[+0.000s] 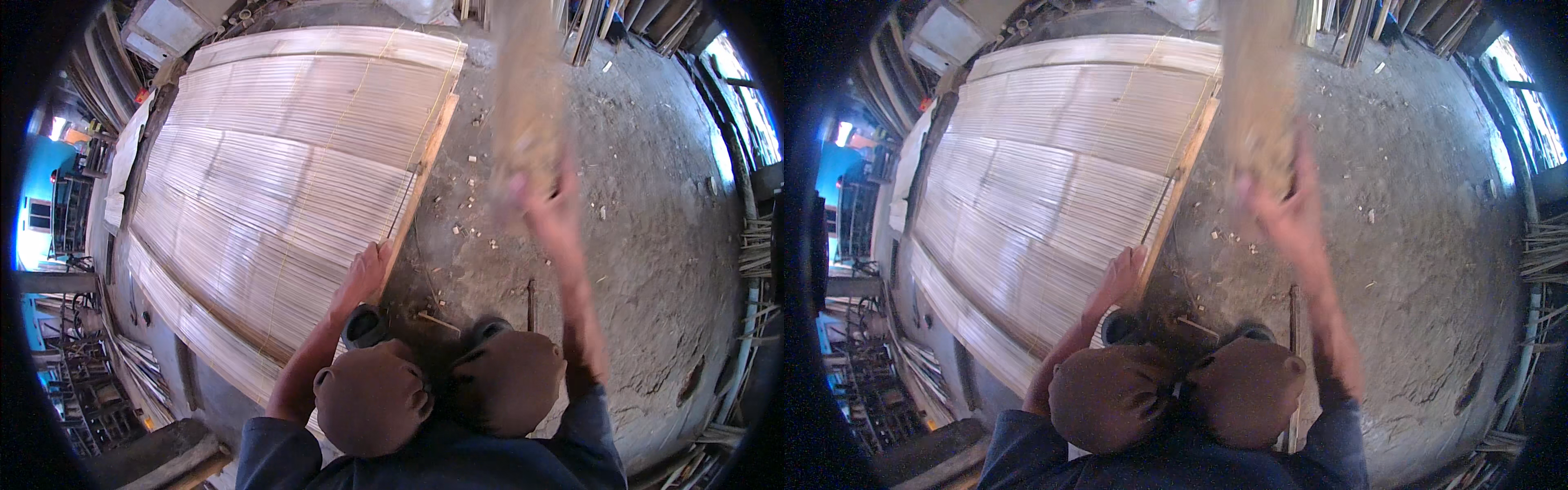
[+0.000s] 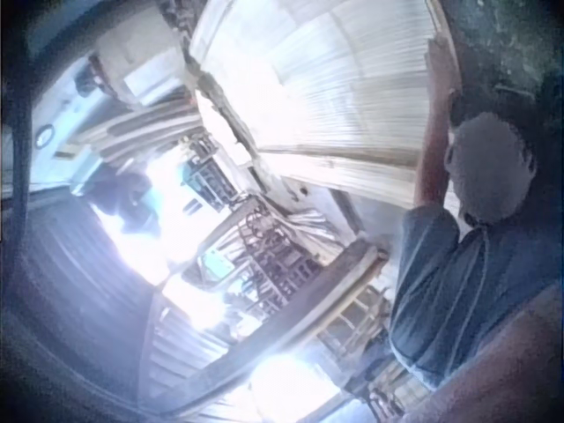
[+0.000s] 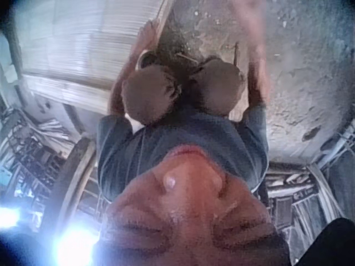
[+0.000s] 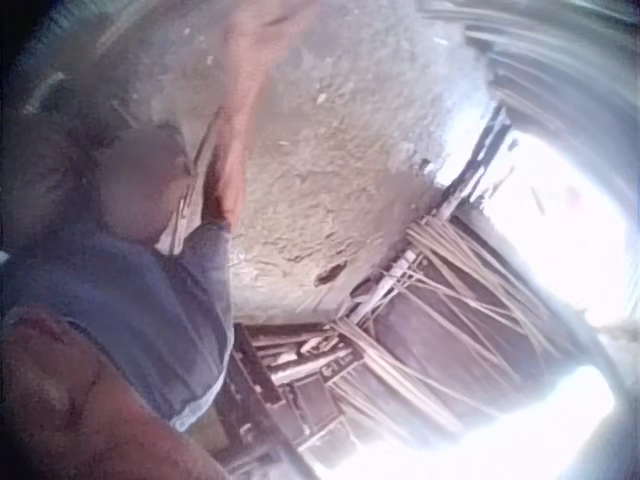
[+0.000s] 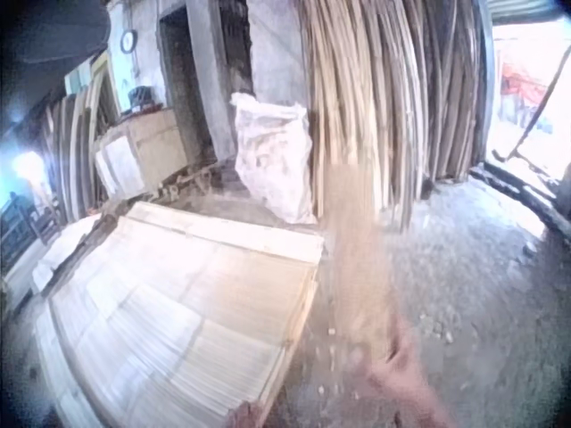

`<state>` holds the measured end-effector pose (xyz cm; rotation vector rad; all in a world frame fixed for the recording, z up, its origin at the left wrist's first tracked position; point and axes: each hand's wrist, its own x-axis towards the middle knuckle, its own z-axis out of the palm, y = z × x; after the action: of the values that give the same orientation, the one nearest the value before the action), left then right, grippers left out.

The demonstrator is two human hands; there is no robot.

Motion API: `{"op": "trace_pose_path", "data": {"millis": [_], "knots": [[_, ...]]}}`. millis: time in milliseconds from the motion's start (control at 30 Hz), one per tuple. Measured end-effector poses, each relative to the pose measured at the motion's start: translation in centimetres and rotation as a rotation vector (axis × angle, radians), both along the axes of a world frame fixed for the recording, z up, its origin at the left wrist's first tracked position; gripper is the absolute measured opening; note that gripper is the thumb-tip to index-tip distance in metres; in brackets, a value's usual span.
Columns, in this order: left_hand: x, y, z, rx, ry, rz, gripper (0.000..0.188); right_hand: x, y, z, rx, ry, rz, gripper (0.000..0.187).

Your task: The person repeatedly strikes the edge of a large bamboo mat with a wooden mallet to flatten or secure it. The person occasionally repositions the mat and uses a knife to adjust the edge before continuing to hammer.

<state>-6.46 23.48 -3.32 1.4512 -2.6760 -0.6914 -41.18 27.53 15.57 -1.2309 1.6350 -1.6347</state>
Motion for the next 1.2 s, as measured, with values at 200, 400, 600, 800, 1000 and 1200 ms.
{"op": "trace_pose_path", "data": {"millis": [200, 400, 600, 800, 1000, 1200], "knots": [[-2.3, 0.0, 2.8, 0.203, 0.010, 0.055, 0.037, -7.9, -4.7, 4.5, -0.493, 0.605, -0.416, 0.106], [-2.4, 1.6, 4.4, 0.235, -0.137, 0.057, 0.039, -0.5, 3.0, -18.3, 0.694, 0.315, 0.450, 0.105], [-1.5, 0.9, 1.1, 0.174, -0.127, 0.219, 0.040, 3.8, 6.4, -18.4, 0.509, -0.499, 0.383, 0.106], [-4.4, 1.5, 3.7, 0.176, -0.111, 0.258, 0.048, 5.6, 6.8, -17.7, 0.649, -0.847, 0.175, 0.104], [-3.1, 0.3, 4.4, 0.131, -0.002, 0.087, 0.054, 2.6, 3.5, -9.0, 0.298, -0.423, 0.160, 0.102], [-1.3, 1.0, 1.7, 0.233, 0.078, 0.287, 0.058, -6.6, -4.2, 7.2, -0.504, 0.469, -0.301, 0.101]]}}
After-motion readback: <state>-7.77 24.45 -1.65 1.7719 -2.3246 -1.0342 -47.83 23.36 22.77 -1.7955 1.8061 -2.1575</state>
